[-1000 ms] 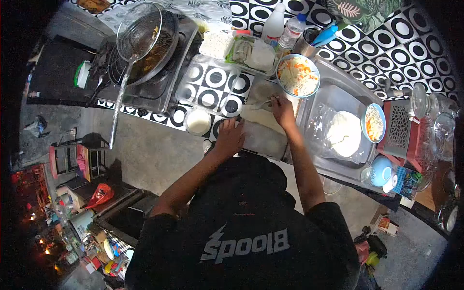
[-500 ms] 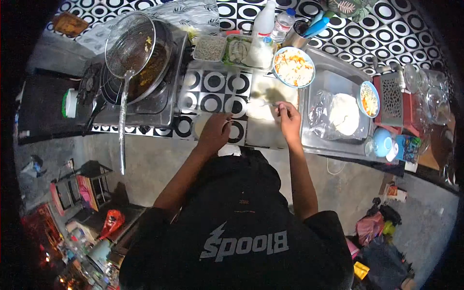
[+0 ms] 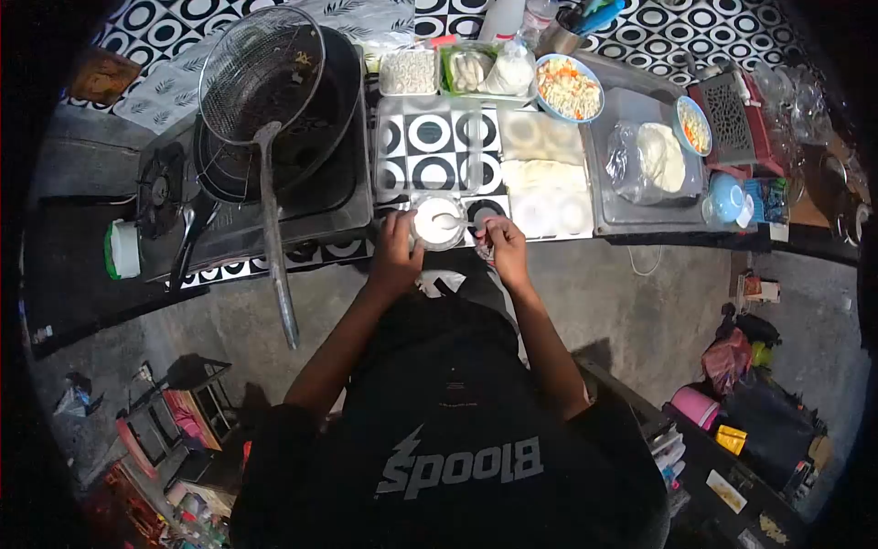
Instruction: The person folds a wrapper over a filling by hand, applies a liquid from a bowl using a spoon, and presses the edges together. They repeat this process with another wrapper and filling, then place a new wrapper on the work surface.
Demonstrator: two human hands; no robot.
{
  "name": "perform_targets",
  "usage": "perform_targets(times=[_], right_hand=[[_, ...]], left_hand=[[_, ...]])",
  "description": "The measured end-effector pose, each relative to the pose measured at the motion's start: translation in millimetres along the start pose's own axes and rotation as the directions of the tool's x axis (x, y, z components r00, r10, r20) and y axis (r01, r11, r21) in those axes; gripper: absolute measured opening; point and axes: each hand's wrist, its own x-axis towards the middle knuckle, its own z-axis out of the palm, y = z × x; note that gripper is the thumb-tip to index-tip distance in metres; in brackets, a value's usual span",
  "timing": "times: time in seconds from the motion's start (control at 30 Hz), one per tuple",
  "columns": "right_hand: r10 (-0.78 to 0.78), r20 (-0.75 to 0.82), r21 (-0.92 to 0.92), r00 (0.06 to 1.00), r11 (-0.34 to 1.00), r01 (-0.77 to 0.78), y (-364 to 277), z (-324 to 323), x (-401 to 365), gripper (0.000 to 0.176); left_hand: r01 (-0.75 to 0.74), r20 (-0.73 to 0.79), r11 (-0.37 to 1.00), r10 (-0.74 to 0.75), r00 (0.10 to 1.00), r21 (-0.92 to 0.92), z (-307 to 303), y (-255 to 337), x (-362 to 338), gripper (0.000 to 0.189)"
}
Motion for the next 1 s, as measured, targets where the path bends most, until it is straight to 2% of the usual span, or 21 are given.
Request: perform_targets(times=[0.03, 0.1, 0.2, 0.3, 0.5, 0.63, 0.7, 0.77, 1.0], right_hand=[[-0.059, -0.008, -0.018, 0.998, 0.998, 0.059, 5, 2, 0, 0.015], [-0.058, -0.039, -0.004, 0.998, 0.998, 0.058, 9, 4, -2, 0.015], [-0.057, -0.082, -0.006, 0.995, 0.998, 0.057, 8, 5, -5, 0.016], [-0.079, -0.095, -0.098, 0.992, 0.993, 0.070, 10, 6, -7, 0.017], [-0.090, -0.119, -0.019, 0.989, 0.996, 0.089, 2, 14, -14, 0.017], [-0.095, -0.125, -0.056, 0.988, 0.994, 0.089, 9, 16, -10, 0.015], [-0.078, -0.114, 0.016, 0.990, 0.997, 0.080, 4, 18, -14, 0.016], [-0.083, -0.126, -0.013, 0.989, 0.997, 0.082, 7, 19, -14, 0.016], [-0.057, -0.121, -0.037, 0.991, 0.998, 0.053, 11, 16, -13, 0.016]], left_hand=[[0.001, 0.034, 0.997, 0.002, 0.999, -0.076, -2, -2, 0, 0.048], [-0.024, 0.057, 0.995, 0.030, 0.998, -0.094, -2, -6, -1, 0.050], [0.069, 0.153, 0.998, -0.069, 0.986, 0.002, -1, -7, -1, 0.056], [0.026, 0.137, 1.000, -0.024, 0.990, -0.008, -2, -3, -1, 0.054], [0.031, 0.132, 0.998, -0.024, 0.991, -0.051, -4, -2, -2, 0.054], [0.024, 0.126, 0.998, -0.018, 0.992, -0.051, -7, -3, -2, 0.057], [0.028, 0.142, 0.999, -0.021, 0.990, -0.046, -10, -3, -2, 0.056], [-0.006, 0.109, 0.999, 0.011, 0.994, -0.049, -10, -2, -2, 0.054], [0.034, 0.132, 0.999, -0.029, 0.991, -0.040, -4, -1, -1, 0.054]])
